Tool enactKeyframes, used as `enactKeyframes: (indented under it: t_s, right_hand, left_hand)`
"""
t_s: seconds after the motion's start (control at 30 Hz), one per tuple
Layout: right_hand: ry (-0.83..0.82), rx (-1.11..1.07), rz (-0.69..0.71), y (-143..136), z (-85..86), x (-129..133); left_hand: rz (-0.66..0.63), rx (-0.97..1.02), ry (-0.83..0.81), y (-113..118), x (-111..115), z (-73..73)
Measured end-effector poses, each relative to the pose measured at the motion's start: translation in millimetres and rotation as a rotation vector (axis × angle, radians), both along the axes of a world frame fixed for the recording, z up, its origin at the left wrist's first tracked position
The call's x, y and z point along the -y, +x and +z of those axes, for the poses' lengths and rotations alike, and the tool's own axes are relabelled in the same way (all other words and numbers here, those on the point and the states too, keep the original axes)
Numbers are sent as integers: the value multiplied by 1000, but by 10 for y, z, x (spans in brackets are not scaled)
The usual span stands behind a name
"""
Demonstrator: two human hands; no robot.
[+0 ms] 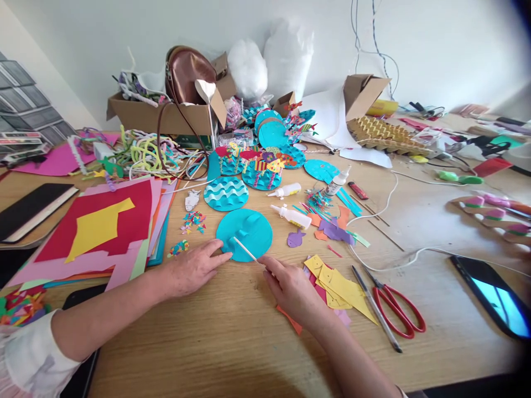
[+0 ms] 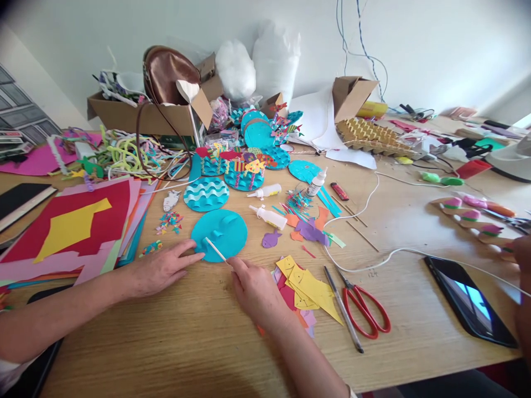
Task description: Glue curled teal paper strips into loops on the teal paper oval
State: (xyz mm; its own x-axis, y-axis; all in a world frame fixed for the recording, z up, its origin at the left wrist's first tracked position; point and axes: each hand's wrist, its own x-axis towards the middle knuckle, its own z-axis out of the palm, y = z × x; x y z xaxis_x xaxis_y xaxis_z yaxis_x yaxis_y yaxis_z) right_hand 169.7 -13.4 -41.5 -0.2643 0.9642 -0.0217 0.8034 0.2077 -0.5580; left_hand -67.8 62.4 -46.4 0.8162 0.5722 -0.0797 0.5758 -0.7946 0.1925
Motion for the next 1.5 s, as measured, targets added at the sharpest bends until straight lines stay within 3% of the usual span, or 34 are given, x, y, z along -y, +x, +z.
enactKeyframes:
  t_s: [0.4,0.63,0.8,1.07,1.27,1.5]
  right_hand:
    - [5,-62,-21,77,-88,43]
    - [35,-12,-81,219,107,-12]
    - [26,80,-44,278,222,-100]
    - [19,101,48,239,287,-118]
    - [5,113,-35,407,295,-163]
    - [4,88,-114,455,325,-320]
  left_hand:
    - [-14,-32,29,-9,-2,-12]
    - [-47,-11,18,-22,-32,13]
    - [-24,25,-35,-8,-142,57]
    - [11,127,-83,213,-454,70]
    - [92,123,-158,420,-627,86]
    - [165,260,-266,608,-803,53]
